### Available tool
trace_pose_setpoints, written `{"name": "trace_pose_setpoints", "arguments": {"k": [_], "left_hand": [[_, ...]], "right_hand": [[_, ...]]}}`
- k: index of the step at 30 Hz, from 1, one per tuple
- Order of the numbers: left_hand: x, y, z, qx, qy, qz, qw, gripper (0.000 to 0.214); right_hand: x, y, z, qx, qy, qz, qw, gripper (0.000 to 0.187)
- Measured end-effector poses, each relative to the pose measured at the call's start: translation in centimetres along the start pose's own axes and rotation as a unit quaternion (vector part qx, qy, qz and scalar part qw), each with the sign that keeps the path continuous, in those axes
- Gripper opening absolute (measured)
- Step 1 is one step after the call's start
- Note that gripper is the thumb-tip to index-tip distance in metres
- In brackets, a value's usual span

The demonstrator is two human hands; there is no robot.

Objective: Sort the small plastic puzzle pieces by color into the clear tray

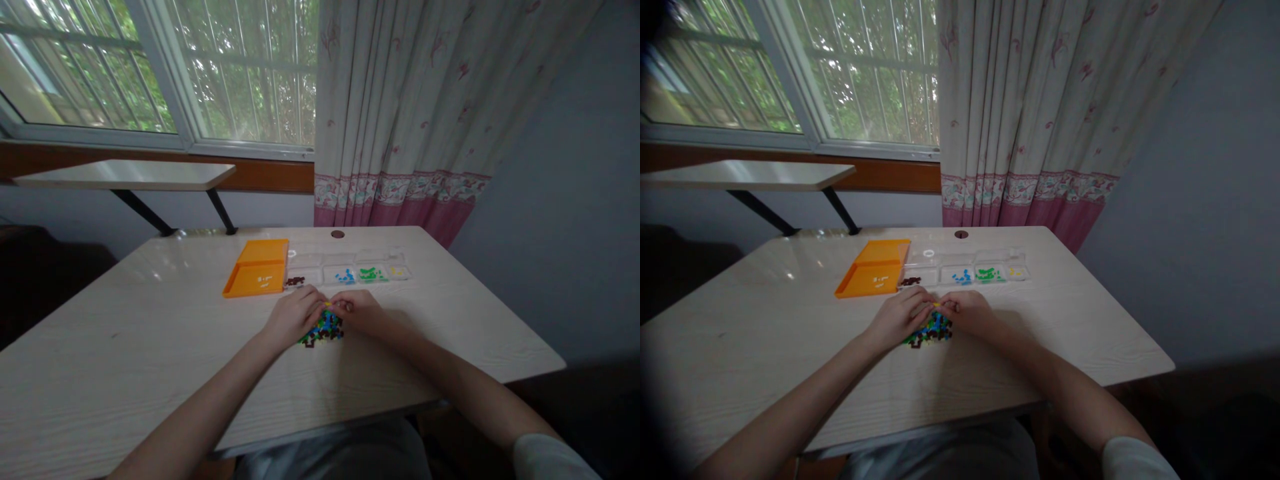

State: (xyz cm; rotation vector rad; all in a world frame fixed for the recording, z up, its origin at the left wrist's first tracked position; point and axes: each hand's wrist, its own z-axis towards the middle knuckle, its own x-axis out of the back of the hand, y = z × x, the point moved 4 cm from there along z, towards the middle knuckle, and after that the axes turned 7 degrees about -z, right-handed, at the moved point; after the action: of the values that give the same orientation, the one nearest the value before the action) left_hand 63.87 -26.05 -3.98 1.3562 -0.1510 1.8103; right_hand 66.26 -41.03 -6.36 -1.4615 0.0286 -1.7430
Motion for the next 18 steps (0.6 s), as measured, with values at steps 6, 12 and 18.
{"name": "trace_pose_setpoints", "arguments": {"k": [6, 12, 18], "left_hand": [[-0.1, -0.3, -0.1, 0.012, 0.012, -0.027, 0.999, 0.017], [-0.2, -0.5, -0.1, 0.004, 0.018, -0.048, 0.999, 0.016], [-0.7, -1.1, -0.3, 0.011, -0.057, -0.017, 0.998, 0.026]], "right_hand": [[0.4, -0.4, -0.2, 0.056, 0.045, -0.04, 0.997, 0.017], [0.1, 0.3, 0.0, 0.064, 0.056, -0.033, 0.996, 0.017], [2.3, 0.4, 0.1, 0.069, 0.169, -0.062, 0.981, 0.015]]}}
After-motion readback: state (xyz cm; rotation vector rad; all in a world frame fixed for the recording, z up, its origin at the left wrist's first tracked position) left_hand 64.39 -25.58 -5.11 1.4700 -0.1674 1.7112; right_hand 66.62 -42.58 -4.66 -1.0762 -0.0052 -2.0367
